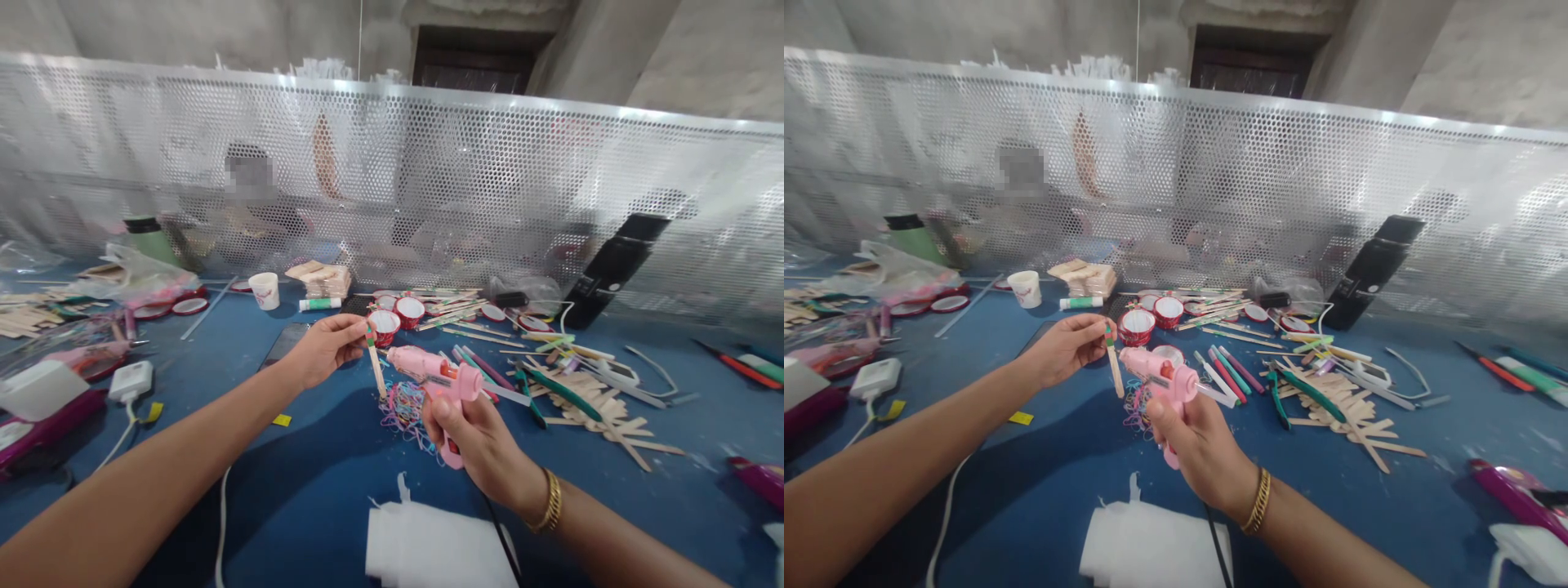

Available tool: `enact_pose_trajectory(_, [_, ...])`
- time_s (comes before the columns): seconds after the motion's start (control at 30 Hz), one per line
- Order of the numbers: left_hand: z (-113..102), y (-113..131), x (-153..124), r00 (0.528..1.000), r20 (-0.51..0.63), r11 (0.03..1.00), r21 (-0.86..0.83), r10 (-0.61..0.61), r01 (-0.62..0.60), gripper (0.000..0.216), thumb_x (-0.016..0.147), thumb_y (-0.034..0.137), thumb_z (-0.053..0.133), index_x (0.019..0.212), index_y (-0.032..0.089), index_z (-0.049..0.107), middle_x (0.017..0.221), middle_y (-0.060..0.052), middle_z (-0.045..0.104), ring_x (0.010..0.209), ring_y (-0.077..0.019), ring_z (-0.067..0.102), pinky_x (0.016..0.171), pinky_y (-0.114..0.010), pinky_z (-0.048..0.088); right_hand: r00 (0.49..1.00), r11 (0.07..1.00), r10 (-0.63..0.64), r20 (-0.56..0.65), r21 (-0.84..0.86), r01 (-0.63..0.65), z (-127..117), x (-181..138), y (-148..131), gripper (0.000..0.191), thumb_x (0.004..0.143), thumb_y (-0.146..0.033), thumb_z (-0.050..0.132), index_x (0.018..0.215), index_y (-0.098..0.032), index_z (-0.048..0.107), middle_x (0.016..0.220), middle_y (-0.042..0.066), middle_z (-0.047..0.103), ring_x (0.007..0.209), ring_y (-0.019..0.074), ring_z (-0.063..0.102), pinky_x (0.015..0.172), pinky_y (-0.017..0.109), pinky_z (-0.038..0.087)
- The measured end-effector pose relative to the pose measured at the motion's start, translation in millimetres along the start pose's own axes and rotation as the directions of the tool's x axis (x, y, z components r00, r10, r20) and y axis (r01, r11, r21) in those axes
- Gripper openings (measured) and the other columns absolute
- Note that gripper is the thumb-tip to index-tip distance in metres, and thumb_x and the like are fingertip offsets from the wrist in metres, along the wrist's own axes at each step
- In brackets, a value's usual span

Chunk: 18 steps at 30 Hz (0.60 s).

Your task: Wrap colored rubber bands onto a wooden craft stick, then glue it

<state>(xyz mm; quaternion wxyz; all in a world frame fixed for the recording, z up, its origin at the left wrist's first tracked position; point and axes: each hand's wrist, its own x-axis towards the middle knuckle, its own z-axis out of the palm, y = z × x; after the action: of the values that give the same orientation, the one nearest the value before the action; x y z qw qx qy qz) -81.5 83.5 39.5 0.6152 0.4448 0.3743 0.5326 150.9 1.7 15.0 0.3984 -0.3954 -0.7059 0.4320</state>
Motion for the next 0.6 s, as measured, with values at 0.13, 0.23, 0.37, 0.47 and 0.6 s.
enact_pose_trajectory(0.13, [-0.3, 1.0, 0.3, 1.0, 0.002, 1.0, -0.001, 0.003, -0.003, 0.018, 0.069, 0.022, 0.085, 0.079, 0.013, 0.073, 0.061, 0.002, 0.065, 0.052, -0.0054, 0.058, 0.05, -0.014, 0.052, 1.0, 1.0, -0.024, 0.019, 0.007, 0.024, 0.4, -0.9, -0.2, 0.062, 0.086, -0.075, 0.041, 0.061, -0.019, 0.048, 0.054, -0.002, 0.046, 0.049, 0.0086, 0.043, 0.045, 0.022, 0.036])
enact_pose_trajectory(0.23, [-0.9, 0.5, 1.1, 1.0, 0.005, 1.0, -0.003, 0.004, -0.004, 0.017, 0.07, 0.022, 0.084, 0.079, 0.013, 0.073, 0.061, 0.002, 0.065, 0.052, -0.0053, 0.058, 0.05, -0.014, 0.052, 0.999, 0.999, -0.033, 0.036, 0.016, 0.032, 0.1, -1.8, 1.4, 0.06, 0.088, -0.073, 0.041, 0.062, -0.02, 0.048, 0.054, -0.002, 0.046, 0.049, 0.0085, 0.042, 0.045, 0.022, 0.035])
enact_pose_trajectory(0.37, [-1.7, -1.2, 2.0, 1.0, 0.011, 1.0, -0.014, 0.005, -0.005, 0.015, 0.071, 0.021, 0.084, 0.079, 0.013, 0.073, 0.061, 0.001, 0.065, 0.052, -0.0052, 0.058, 0.051, -0.014, 0.051, 0.999, 0.999, -0.029, 0.047, 0.03, 0.027, -0.2, -1.2, 4.3, 0.059, 0.089, -0.071, 0.041, 0.062, -0.019, 0.047, 0.056, -0.002, 0.046, 0.05, 0.0083, 0.042, 0.045, 0.022, 0.035])
enact_pose_trajectory(0.47, [-2.4, -2.0, 2.4, 1.0, 0.019, 1.0, -0.027, 0.009, -0.008, 0.016, 0.071, 0.021, 0.084, 0.079, 0.012, 0.073, 0.061, 0.001, 0.065, 0.052, -0.0057, 0.059, 0.051, -0.015, 0.051, 0.998, 0.999, -0.019, 0.059, 0.029, 0.017, 0.2, 0.3, 4.9, 0.059, 0.089, -0.072, 0.042, 0.061, -0.019, 0.046, 0.055, -0.002, 0.045, 0.05, 0.0083, 0.041, 0.045, 0.022, 0.034])
enact_pose_trajectory(0.6, [-3.2, -1.9, 3.2, 1.0, 0.017, 0.999, -0.047, 0.021, -0.02, 0.014, 0.072, 0.019, 0.083, 0.079, 0.012, 0.074, 0.062, 0.0, 0.066, 0.052, -0.0061, 0.059, 0.051, -0.016, 0.051, 0.998, 1.0, -0.009, 0.068, 0.026, 0.008, 0.9, 0.6, 4.9, 0.061, 0.088, -0.073, 0.041, 0.059, -0.019, 0.045, 0.054, -0.003, 0.043, 0.049, 0.0079, 0.039, 0.045, 0.022, 0.032])
